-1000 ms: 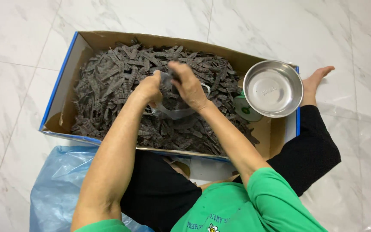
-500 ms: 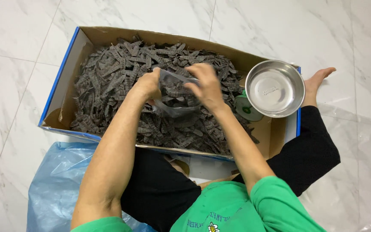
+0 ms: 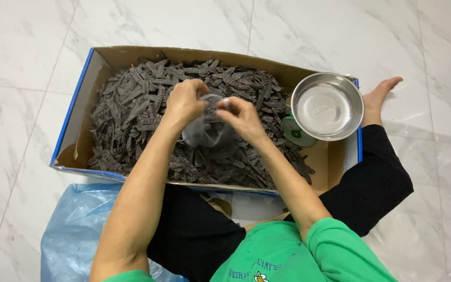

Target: The person packs dried seed pods from a cardboard box into a plastic bag by hand, places the bag on a scale, ties it closed, and sets it aside before filling another bag.

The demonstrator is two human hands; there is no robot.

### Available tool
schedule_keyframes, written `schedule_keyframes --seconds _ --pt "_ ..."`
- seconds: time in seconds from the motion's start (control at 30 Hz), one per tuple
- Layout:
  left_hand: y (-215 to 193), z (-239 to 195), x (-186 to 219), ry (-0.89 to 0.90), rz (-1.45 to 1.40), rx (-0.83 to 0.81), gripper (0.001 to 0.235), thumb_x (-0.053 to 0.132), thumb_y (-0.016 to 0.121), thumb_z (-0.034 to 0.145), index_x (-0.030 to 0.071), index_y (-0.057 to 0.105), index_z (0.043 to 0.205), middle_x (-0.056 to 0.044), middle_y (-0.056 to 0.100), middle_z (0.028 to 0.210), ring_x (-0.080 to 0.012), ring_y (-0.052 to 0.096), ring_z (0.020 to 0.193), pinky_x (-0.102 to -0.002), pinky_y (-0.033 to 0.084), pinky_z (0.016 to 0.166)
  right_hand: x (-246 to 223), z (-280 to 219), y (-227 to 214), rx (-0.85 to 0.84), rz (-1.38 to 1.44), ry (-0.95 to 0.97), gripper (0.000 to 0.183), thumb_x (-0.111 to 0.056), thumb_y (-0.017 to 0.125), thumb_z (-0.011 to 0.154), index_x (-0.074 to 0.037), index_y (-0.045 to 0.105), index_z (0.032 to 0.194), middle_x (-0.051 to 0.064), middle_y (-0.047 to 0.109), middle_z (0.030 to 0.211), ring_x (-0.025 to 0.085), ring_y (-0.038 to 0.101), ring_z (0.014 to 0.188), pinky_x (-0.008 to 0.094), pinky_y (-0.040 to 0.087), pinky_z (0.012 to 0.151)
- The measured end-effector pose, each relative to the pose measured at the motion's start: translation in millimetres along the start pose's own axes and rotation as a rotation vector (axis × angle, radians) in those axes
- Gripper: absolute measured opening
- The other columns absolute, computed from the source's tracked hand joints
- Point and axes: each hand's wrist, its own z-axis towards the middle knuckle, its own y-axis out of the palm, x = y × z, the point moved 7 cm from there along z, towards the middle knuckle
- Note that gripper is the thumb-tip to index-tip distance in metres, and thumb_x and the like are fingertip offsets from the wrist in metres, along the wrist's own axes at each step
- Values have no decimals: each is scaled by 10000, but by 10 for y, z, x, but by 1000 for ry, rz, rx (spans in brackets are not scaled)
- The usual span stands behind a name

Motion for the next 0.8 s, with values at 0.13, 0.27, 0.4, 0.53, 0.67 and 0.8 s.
schedule_keyframes --seconds 0.13,0.27,0.4,0.53,0.67,0.8 --pt "-80 -246 342 -31 -407 -84 347 91 728 865 52 687 1207 -99 745 891 -210 725 772 -366 611 685 -274 118 171 -45 14 -89 193 -140 761 889 -44 704 1047 48 738 963 133 703 882 309 597 833" --pt "-199 -335 587 179 -419 12 374 151 729 924 96 664 1288 -76 760 1009 -178 737 855 -345 629 754 -179 197 -30 91 1 92 150 -156 704 1010 -45 732 913 80 707 835 153 603 699 341 533 667" --pt "-416 -402 821 501 -287 344 382 165 762 959 87 664 1320 -106 748 1125 -198 713 942 -359 620 806 -550 238 -470 163 323 -85 109 -143 678 1024 -80 716 942 40 727 851 98 663 743 306 594 750" --pt "-678 -395 727 593 -270 522 422 114 766 999 49 616 1388 -122 738 1194 -218 716 1019 -368 622 883 -991 238 -1076 193 456 -259 114 -124 663 1063 -76 677 959 75 746 887 163 733 822 332 640 853" --pt "-680 -315 560 442 -287 419 478 103 748 1006 42 564 1442 -121 716 1229 -212 707 1015 -346 622 844 -1121 75 -1625 306 291 -265 49 -78 649 1066 -36 673 1056 42 704 895 128 687 817 280 596 818" --pt "-677 -317 579 406 -295 386 554 78 748 991 13 502 1483 -138 693 1259 -213 706 1022 -340 605 798 -1007 -52 -2185 380 188 -246 54 -77 639 1071 -33 670 1064 25 696 882 103 675 786 243 558 746"
